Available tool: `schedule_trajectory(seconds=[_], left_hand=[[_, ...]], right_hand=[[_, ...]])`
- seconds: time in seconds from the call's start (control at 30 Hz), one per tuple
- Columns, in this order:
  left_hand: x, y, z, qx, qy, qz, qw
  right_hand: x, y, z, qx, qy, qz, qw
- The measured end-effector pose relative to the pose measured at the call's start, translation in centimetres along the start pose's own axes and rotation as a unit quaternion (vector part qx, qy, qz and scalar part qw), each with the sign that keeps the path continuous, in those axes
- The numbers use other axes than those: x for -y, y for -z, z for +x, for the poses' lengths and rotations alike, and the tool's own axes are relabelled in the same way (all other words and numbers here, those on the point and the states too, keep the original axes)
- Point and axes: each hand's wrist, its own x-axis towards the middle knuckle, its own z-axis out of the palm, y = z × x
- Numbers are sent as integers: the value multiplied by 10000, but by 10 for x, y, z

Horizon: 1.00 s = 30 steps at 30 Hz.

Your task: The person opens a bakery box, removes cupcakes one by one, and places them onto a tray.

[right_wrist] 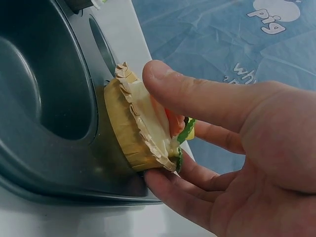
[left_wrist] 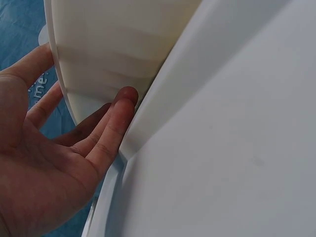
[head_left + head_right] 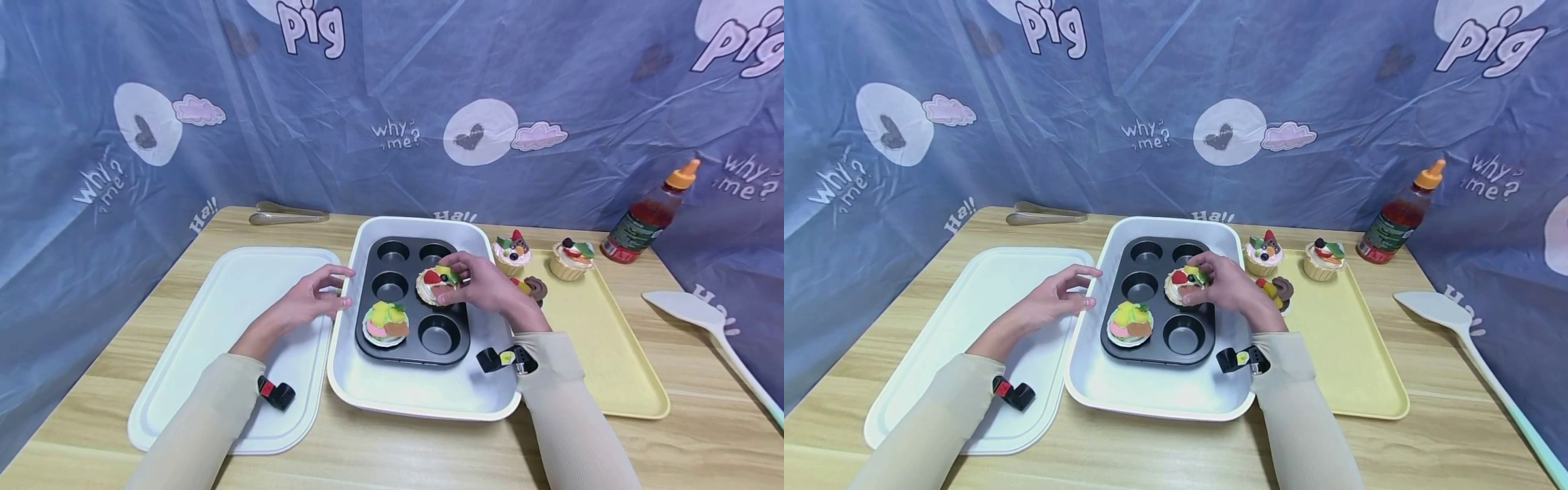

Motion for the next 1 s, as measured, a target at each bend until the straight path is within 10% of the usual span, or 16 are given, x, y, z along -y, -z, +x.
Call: schedule_trajectory(seconds=[1.0], left_hand=[[0,0,-1,-43,64,146,9999]], right_hand=[[0,-3,-1,-125,240,-103,9996]])
